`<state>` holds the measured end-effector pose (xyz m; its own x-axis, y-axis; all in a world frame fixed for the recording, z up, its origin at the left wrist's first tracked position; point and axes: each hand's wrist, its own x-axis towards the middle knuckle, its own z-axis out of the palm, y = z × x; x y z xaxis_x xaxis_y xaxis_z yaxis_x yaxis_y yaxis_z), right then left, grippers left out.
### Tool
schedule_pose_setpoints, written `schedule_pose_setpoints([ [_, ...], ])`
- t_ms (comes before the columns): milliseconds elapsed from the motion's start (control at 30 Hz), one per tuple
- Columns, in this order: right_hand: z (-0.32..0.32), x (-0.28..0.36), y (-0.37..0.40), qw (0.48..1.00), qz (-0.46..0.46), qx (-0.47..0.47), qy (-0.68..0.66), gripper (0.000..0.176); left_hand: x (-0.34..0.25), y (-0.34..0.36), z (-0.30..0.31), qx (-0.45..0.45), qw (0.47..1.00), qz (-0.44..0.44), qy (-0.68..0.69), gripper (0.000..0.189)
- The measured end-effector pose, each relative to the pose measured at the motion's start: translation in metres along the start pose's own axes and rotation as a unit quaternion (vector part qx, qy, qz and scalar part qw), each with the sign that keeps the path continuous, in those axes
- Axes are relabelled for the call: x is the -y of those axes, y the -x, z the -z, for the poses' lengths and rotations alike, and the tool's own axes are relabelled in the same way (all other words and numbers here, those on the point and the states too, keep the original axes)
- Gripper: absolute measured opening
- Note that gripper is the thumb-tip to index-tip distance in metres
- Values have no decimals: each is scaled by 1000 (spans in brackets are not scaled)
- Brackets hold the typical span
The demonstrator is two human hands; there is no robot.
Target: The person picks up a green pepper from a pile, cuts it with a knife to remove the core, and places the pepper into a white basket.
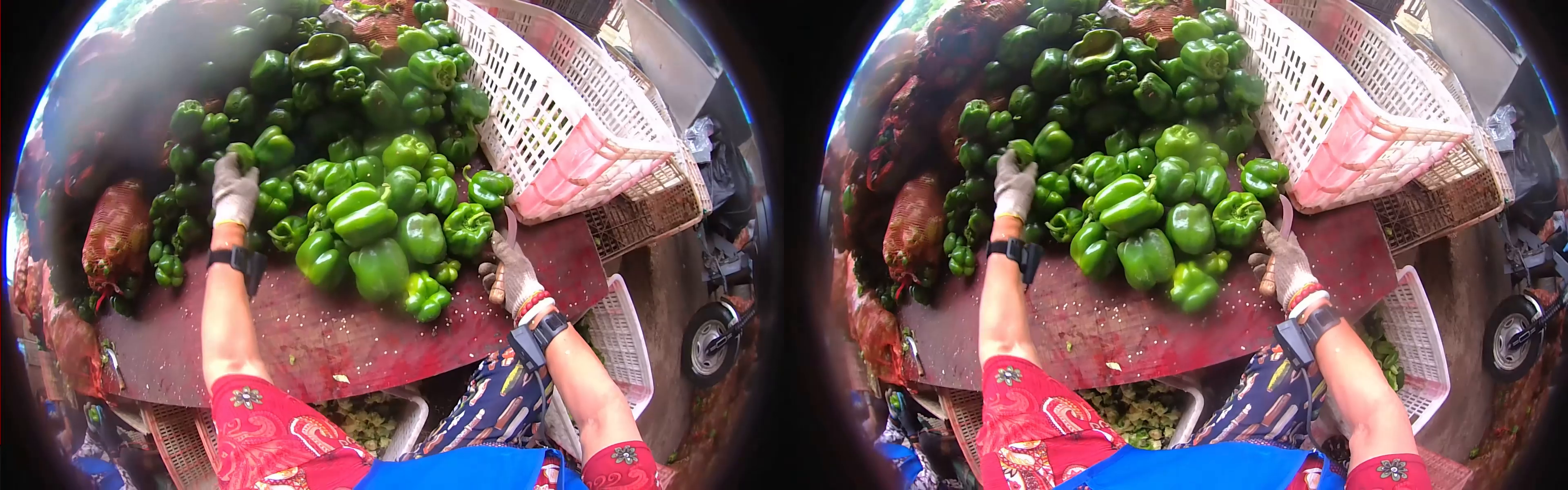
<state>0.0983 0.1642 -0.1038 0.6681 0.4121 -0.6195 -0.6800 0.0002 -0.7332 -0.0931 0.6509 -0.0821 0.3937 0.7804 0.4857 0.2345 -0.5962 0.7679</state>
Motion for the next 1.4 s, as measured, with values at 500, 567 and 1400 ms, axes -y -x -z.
schedule_pose_setpoints([
  [500, 79, 57, 94, 968, -130, 171, -133, 25, -205, 183, -3, 198, 586, 383, 686, 47],
  [567, 96, 59, 121, 976, -40, 185, -104, 24, -244, 208, -20, 242, 523, 422, 700, 49],
  [1400, 314, 2, 320, 993, 67, -75, 58, 52, -486, 464, -151, 620, 770, -101, 114, 58],
])
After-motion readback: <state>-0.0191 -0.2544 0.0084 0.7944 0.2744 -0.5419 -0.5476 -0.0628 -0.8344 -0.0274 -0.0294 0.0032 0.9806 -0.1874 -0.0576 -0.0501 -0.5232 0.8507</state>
